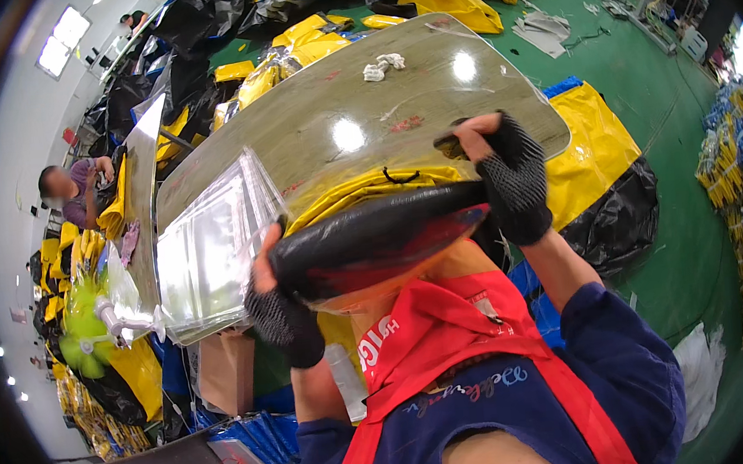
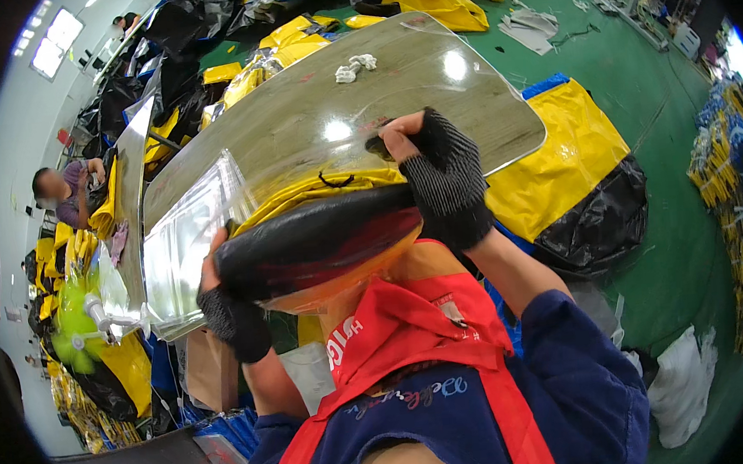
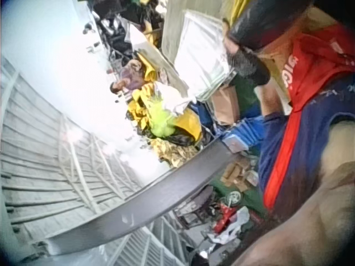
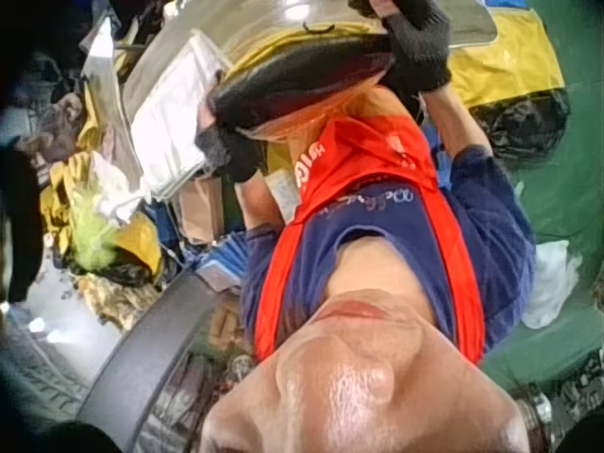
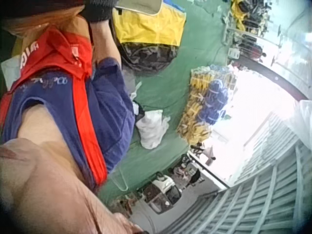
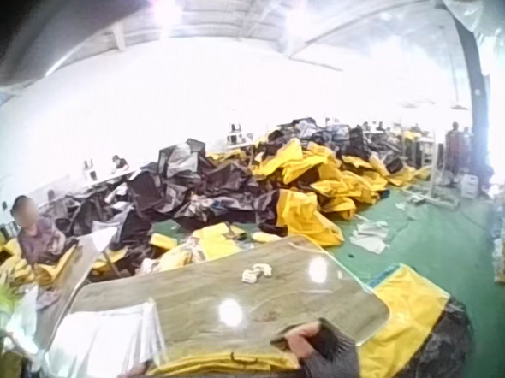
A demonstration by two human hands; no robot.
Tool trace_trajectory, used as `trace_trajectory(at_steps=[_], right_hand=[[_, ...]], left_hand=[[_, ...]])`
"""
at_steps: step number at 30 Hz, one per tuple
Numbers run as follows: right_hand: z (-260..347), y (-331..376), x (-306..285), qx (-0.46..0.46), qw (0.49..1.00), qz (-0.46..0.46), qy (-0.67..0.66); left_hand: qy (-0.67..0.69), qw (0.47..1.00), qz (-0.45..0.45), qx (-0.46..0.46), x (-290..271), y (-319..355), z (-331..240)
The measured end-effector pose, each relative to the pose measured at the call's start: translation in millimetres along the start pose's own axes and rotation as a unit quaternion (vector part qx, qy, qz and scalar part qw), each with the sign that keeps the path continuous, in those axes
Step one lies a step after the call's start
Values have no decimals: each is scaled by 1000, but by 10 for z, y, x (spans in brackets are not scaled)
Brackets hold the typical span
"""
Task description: The person repeatedly places yellow and blue plastic bags into clear plastic sleeves on a table, folds the sleeves, and stacks them. The person handles the bags one at a time and continues the cycle throughout the clip.
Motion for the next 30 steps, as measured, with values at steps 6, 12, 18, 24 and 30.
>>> trace_trajectory(at_steps=[6, 12, 18, 24, 30], right_hand=[[954, 9, 38, -261, 957, 33, 121], [1018, -151, 124, -60, 991, 51, -105], [-931, -793, 212, 54, 995, 18, 83], [-1825, -1159, 621, -74, 919, 4, 387], [-1381, -875, 1642, -219, 855, 318, 347]], left_hand=[[144, 988, -33, -43, -585, -148, -541], [125, 984, 74, -99, -675, -186, -716], [221, 923, 148, -277, -72, -719, 627], [316, 891, 31, -325, 129, -1036, 2642], [294, 901, -5, -321, 336, -867, 2221]])
Point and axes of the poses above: each hand's wrist, its own y-axis away from the middle knuckle, its own x-axis out of the palm, z = x × y, the point moved 3 cm from there along -y, towards the middle knuckle, and after that the axes turned 5 degrees about x, right-handed, at the moved point
